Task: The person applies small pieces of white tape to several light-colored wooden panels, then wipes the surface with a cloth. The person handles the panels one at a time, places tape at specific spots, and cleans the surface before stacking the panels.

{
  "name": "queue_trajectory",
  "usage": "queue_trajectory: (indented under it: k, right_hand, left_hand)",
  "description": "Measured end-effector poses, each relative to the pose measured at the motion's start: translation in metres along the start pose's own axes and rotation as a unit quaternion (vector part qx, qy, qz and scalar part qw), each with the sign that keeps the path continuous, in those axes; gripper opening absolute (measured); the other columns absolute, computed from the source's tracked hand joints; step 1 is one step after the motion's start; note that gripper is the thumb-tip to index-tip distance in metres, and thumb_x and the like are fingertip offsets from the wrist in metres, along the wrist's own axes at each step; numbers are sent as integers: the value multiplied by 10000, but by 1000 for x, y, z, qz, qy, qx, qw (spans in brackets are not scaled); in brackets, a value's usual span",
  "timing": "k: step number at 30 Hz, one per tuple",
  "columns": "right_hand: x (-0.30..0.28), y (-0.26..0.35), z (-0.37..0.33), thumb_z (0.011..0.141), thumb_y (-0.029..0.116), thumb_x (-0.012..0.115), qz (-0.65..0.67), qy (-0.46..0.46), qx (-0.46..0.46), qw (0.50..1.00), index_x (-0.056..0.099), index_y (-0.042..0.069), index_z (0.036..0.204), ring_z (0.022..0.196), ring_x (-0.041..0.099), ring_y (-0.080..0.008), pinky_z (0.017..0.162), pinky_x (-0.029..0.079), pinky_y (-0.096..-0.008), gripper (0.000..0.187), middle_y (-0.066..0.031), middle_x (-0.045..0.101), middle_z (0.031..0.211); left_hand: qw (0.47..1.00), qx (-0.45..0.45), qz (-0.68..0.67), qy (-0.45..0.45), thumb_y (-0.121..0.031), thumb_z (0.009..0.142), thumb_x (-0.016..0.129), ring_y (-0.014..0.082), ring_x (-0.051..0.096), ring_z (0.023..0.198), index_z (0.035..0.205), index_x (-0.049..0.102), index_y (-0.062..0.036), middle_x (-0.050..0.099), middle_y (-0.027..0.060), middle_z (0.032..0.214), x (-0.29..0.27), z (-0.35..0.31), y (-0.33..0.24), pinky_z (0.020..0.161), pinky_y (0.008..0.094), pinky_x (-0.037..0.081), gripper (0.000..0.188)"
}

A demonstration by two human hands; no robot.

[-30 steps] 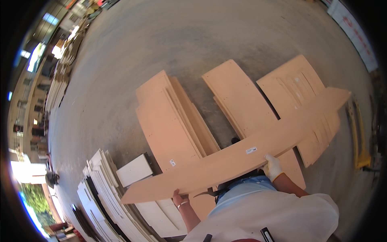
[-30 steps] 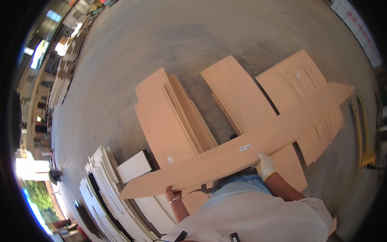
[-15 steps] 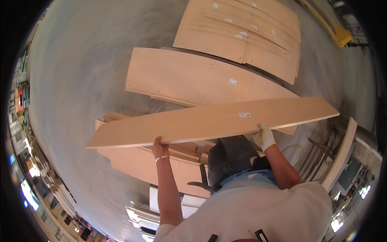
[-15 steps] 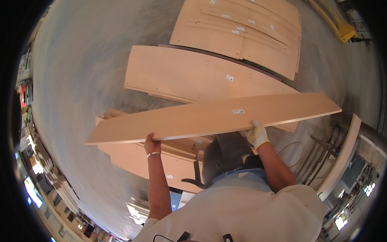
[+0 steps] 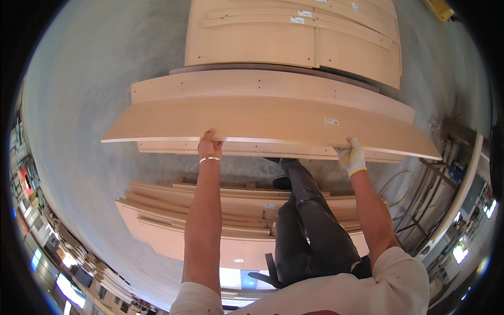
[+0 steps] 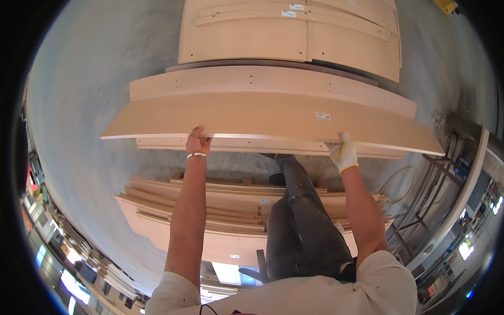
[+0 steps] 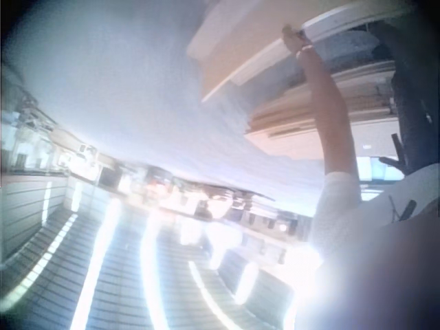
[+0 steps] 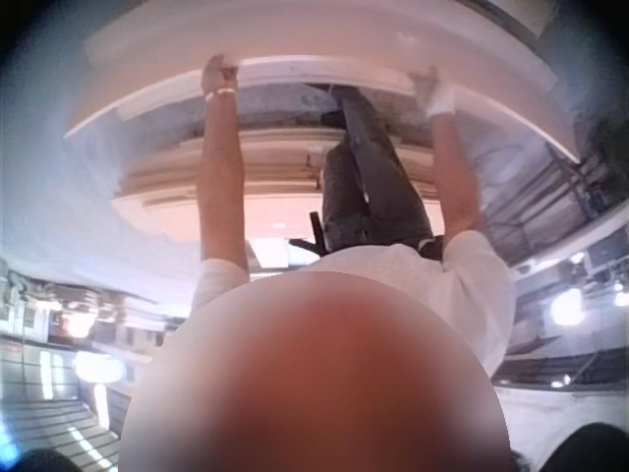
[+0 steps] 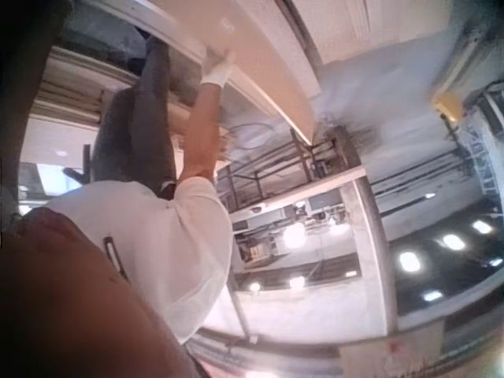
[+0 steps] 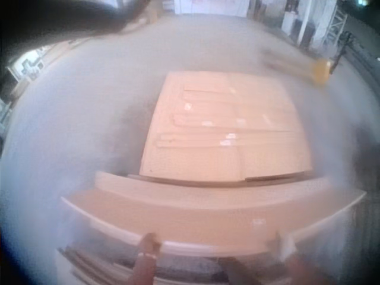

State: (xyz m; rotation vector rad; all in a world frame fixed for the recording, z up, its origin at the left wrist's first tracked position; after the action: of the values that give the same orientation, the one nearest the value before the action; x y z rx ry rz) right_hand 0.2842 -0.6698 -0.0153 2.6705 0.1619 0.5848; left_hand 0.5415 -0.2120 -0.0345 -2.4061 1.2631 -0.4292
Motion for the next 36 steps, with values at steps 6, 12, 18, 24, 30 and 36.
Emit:
queue_trajectory:
  k: [6, 12, 18, 24, 30, 36]
  right_hand:
    - [-31, -1, 44, 996, 184, 645, 9, 46, -25, 999, 562, 47, 1348, 1295, 611, -333, 1142, 488, -548, 386, -152, 636, 1383]
    - [-55, -30, 55, 992, 154, 646, 47, -6, -45, 998, 544, 50, 1392, 1362, 551, -364, 1165, 450, -584, 426, -167, 615, 1412]
    - [-87, -74, 53, 1015, 176, 591, 83, -19, 46, 995, 558, 61, 1341, 1307, 570, -409, 1144, 430, -658, 347, -166, 614, 1395]
    - [-134, -103, 78, 977, 229, 592, 53, -82, 76, 992, 560, 96, 1378, 1307, 553, -417, 1146, 388, -704, 424, -178, 594, 1435]
    - [-145, -107, 83, 967, 270, 598, 46, -4, 77, 996, 590, 142, 1362, 1418, 497, -395, 1221, 334, -658, 416, -134, 591, 1468]
    - [-147, -108, 92, 955, 271, 643, 28, 32, 83, 996, 628, 153, 1321, 1389, 542, -362, 1206, 368, -659, 384, -105, 638, 1425]
  left_hand:
    - [998, 1, 15, 57, -122, 958, 713, 280, 708, 1090, 1188, 669, -77, 741, 102, 1156, -17, 40, 27, 921, 476, 570, 238]
    - [996, -16, 18, 90, -193, 1019, 676, 261, 668, 1210, 1246, 655, -103, 718, 75, 1283, -47, 55, 52, 1016, 478, 503, 245]
    - [999, -45, 4, -7, -267, 1079, 600, 274, 636, 1255, 1330, 612, -111, 683, 72, 1354, -76, 78, 78, 1054, 504, 457, 295]
    - [994, -45, 42, -90, -260, 1105, 535, 300, 668, 1105, 1248, 620, -57, 703, 118, 1205, -100, 116, 104, 919, 514, 519, 263]
    - [961, 43, 244, -121, -296, 1079, 608, 337, 689, 999, 1182, 627, -29, 714, 145, 1056, -98, 111, 109, 803, 573, 554, 287]
    - [993, 27, -9, -110, -189, 1064, 634, 362, 651, 1152, 1356, 449, -51, 612, 136, 1308, -71, 86, 96, 979, 629, 503, 372]
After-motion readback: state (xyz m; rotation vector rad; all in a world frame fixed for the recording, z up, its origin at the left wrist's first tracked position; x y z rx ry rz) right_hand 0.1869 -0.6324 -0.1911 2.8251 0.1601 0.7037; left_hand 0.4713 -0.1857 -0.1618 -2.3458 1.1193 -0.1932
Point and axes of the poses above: each hand's wrist, its own z-axis towards the middle knuckle, its own x-axis out of the palm, y = z × x, the point moved 3 cm from there along z, towards the middle knuckle
